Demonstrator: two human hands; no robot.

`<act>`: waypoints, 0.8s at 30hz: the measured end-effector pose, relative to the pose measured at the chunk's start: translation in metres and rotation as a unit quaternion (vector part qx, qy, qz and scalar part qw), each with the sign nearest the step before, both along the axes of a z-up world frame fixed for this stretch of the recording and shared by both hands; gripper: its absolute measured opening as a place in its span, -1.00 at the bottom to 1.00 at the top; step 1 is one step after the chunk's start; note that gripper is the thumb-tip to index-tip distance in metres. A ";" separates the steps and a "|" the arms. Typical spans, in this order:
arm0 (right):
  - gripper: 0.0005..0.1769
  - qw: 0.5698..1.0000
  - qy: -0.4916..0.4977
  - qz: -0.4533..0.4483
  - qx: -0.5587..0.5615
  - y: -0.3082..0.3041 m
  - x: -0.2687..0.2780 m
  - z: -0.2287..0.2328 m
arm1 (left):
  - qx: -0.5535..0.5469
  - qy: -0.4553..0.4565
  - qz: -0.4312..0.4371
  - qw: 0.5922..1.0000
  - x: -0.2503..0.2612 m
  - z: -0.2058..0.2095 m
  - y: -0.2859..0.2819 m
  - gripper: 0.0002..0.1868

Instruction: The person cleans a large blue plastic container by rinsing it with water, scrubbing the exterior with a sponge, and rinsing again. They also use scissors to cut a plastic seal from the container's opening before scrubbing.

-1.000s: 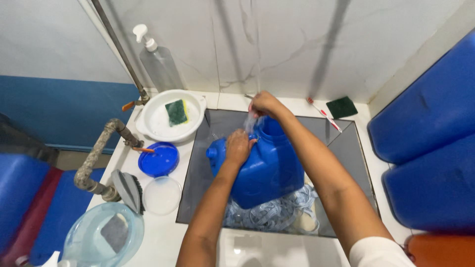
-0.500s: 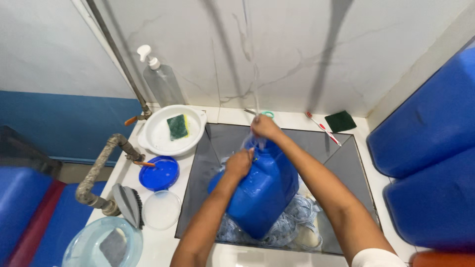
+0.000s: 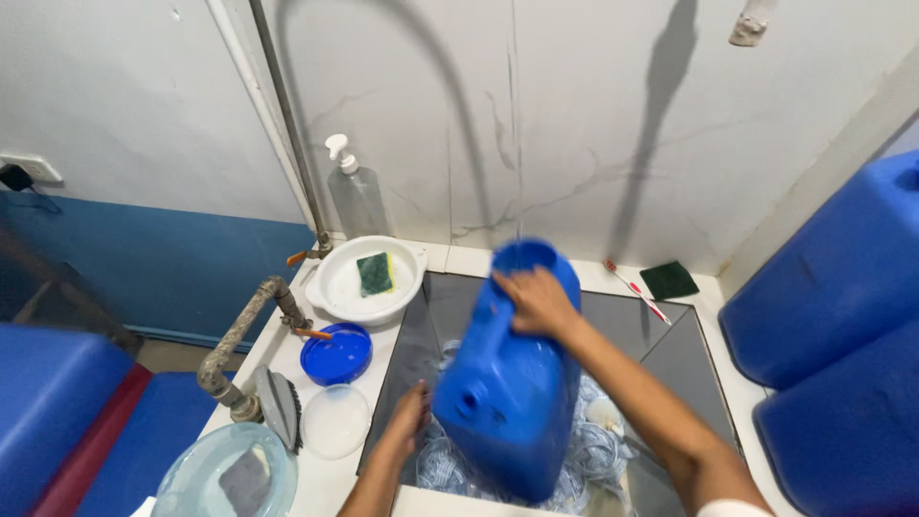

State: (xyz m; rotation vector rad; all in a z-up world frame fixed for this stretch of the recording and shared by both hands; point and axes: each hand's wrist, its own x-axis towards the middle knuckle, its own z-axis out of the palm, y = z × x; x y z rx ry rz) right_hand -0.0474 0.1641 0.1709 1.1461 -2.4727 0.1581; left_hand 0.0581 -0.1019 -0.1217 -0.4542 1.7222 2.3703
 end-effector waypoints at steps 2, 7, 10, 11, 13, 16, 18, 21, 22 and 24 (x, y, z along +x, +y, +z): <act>-0.37 0.991 0.105 0.032 -0.082 -0.020 -0.016 0.067 | 0.067 -0.075 0.028 0.994 0.017 0.021 -0.009 -0.42; -0.40 0.972 0.181 0.032 -0.145 -0.026 -0.055 0.204 | 0.269 -0.054 0.139 0.952 0.031 0.090 0.003 -0.37; -0.53 0.980 0.156 -0.005 -0.127 -0.039 -0.055 0.219 | 0.319 -0.042 0.155 0.934 0.059 0.130 0.014 -0.36; -0.55 0.987 0.113 -0.044 -0.108 -0.047 -0.053 0.218 | 0.325 -0.065 0.147 0.932 0.081 0.142 0.012 -0.38; -0.54 0.990 0.024 -0.122 -0.069 -0.058 -0.050 0.211 | 0.333 -0.131 0.159 0.920 0.119 0.168 0.000 -0.35; -0.50 0.977 0.032 -0.124 -0.170 -0.059 -0.056 0.214 | 0.220 -0.135 0.209 0.943 0.146 0.213 -0.059 -0.17; -0.58 0.965 0.061 -0.110 -0.232 -0.050 -0.061 0.215 | 0.180 0.007 0.258 0.949 0.141 0.218 -0.074 -0.14; -0.54 0.964 0.056 -0.104 -0.237 -0.047 -0.062 0.213 | 0.179 -0.014 0.266 0.947 0.129 0.194 -0.055 -0.21; -0.51 0.967 0.049 -0.104 -0.227 -0.051 -0.062 0.212 | 0.223 0.016 0.242 0.944 0.134 0.180 -0.039 -0.26; -0.50 0.980 0.020 -0.158 -0.123 -0.057 -0.060 0.209 | 0.263 -0.010 0.212 0.941 0.145 0.166 -0.027 -0.32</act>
